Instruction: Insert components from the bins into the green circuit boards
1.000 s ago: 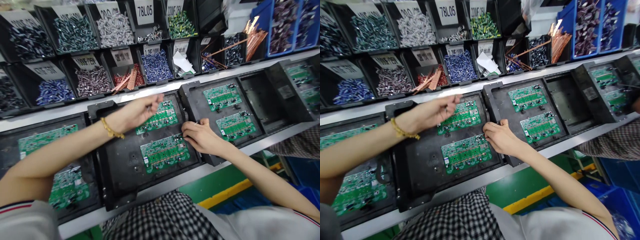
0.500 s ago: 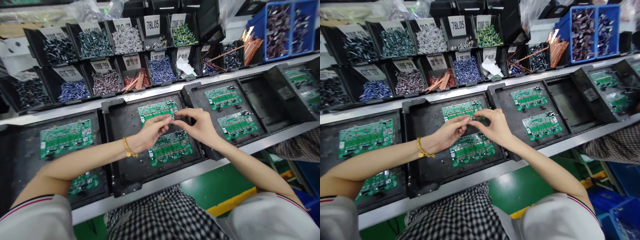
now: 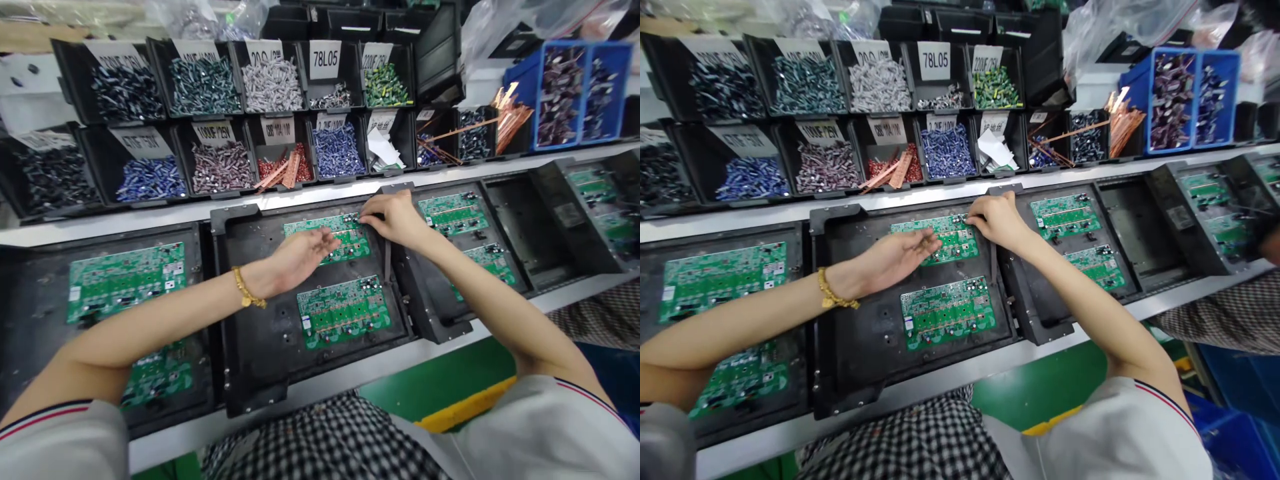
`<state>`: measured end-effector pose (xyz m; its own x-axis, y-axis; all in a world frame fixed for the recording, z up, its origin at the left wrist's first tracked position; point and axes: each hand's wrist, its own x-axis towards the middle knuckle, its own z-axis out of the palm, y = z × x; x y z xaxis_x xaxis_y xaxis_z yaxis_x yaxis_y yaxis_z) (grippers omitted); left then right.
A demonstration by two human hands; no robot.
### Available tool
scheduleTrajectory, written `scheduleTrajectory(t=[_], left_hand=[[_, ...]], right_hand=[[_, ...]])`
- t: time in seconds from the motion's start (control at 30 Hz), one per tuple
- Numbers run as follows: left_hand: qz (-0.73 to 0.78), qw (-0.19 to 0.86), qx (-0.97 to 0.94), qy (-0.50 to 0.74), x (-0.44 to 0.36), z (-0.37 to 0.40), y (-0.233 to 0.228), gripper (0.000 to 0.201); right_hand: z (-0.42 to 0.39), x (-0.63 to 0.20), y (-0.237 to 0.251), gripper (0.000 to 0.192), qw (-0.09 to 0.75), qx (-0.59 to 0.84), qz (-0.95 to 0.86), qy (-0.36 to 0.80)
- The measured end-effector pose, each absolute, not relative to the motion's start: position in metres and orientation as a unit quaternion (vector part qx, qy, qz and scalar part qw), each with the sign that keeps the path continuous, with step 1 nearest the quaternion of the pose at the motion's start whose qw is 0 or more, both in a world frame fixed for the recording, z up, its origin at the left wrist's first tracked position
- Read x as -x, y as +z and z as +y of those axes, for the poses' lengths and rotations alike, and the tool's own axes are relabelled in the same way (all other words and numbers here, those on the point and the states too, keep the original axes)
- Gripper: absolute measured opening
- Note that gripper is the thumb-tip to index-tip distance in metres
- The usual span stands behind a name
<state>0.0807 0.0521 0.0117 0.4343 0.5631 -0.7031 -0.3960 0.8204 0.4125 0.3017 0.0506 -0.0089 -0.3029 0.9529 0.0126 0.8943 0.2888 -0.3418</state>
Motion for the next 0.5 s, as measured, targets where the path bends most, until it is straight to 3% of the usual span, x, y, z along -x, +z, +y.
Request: scheduleTrajectory(t=[0.3, 0.5], left_hand=[[0.404, 0.885, -0.129, 0.190, -0.070, 0.031, 0.015, 0.025], [0.466, 0.833, -0.108, 0.277, -0.077, 0.042, 0.019, 0.025]], right_hand=[[0.056, -0.300, -0.012, 0.022, 0.126, 0.587, -0.784, 0.159], [0.056, -0.303, -0.014, 0.022, 0.109, 0.574, -0.797, 0.154]])
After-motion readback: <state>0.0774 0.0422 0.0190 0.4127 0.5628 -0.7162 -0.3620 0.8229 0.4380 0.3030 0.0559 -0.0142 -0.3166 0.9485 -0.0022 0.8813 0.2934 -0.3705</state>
